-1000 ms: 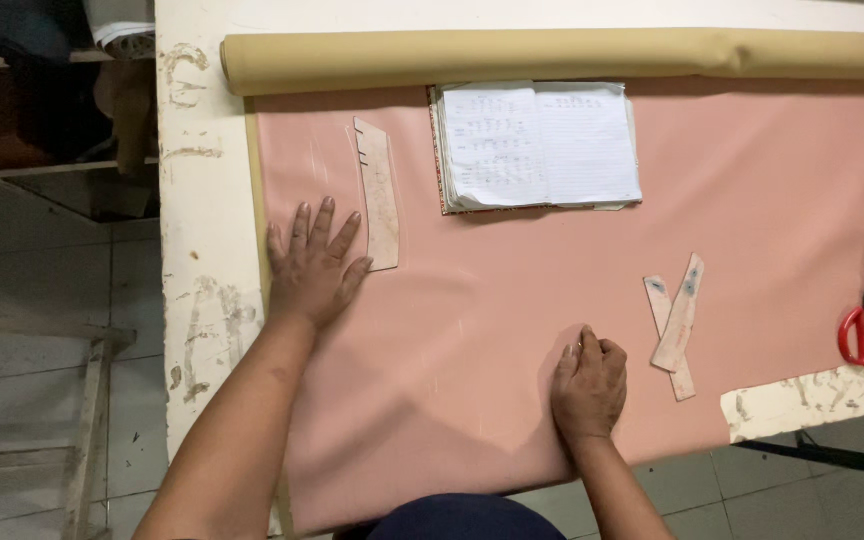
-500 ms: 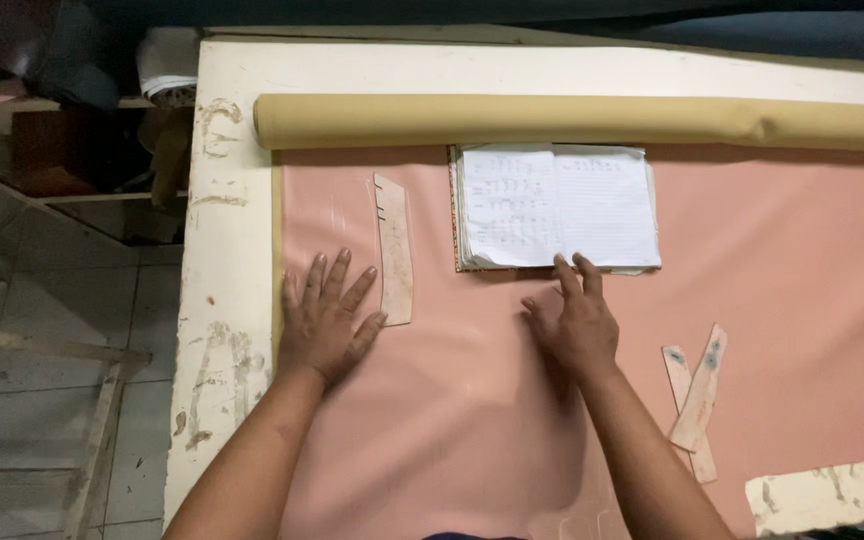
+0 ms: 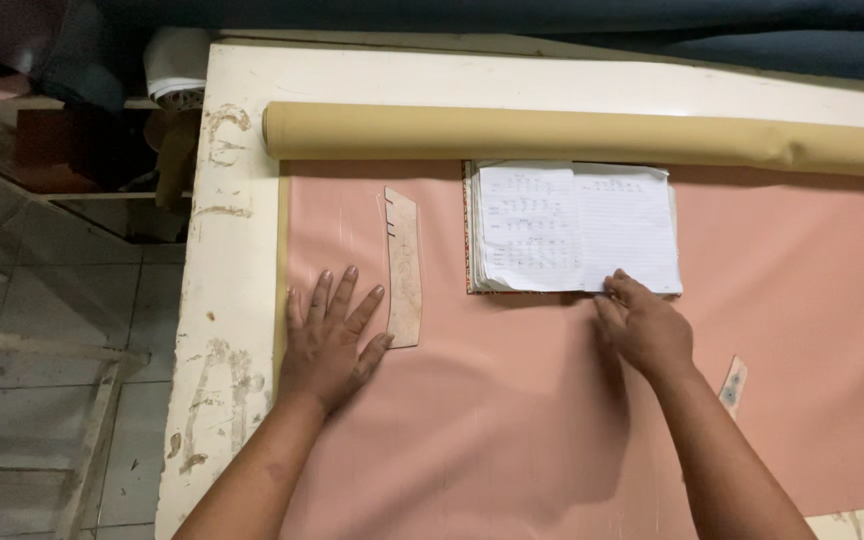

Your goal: The person uses a paper pattern and a pencil to trace outlines onto a large sheet of pink fabric laid on a table. They repeatedly position the pattern, trace its edges, and move it to new locations to create multiple identical markings.

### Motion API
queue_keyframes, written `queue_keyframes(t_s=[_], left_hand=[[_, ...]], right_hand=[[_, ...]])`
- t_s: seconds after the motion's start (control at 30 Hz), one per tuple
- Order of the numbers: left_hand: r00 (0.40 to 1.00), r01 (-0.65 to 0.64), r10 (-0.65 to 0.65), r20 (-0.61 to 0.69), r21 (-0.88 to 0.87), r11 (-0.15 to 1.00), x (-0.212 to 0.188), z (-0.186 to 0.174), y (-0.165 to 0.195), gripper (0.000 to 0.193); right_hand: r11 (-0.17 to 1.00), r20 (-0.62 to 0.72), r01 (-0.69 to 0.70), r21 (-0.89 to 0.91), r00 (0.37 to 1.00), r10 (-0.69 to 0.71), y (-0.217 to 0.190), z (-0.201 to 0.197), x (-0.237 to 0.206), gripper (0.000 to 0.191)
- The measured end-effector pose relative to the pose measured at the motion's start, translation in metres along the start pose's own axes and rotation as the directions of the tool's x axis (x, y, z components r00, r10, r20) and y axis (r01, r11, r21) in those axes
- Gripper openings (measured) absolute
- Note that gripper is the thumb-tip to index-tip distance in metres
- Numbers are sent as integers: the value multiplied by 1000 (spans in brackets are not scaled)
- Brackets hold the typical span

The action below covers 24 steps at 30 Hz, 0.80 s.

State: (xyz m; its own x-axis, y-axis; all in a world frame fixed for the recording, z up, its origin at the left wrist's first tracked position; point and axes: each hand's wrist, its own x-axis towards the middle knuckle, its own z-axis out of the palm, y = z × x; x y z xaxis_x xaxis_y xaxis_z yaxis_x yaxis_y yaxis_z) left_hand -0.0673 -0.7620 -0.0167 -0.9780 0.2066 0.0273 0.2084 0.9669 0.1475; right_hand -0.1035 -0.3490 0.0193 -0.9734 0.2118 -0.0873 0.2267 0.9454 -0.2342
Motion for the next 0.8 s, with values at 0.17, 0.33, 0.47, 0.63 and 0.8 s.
queue_keyframes(t_s=[0.17, 0.33, 0.47, 0.63, 0.8], left_hand=[[998, -23, 23, -52, 3, 1000, -1, -2, 4, 65], [985, -62, 61, -159, 1, 998, -7, -5, 7, 64], [997, -32, 30, -67, -24, 999, -7, -2, 5, 65], [995, -45, 42, -88, -34, 998, -13, 8, -1, 64], [979, -79, 77, -186, -2, 997, -17, 13, -1, 66]], right_hand=[[985, -152, 161, 64, 977, -150, -28, -14, 54, 40], [986, -12, 153, -66, 988, -154, -80, -29, 134, 45], [969, 0, 209, -132, 978, -211, -102, -50, 172, 63], [977, 76, 214, 27, 974, -215, -102, -40, 123, 91], [874, 409, 444, -199, 848, -337, -77, -15, 34, 105]])
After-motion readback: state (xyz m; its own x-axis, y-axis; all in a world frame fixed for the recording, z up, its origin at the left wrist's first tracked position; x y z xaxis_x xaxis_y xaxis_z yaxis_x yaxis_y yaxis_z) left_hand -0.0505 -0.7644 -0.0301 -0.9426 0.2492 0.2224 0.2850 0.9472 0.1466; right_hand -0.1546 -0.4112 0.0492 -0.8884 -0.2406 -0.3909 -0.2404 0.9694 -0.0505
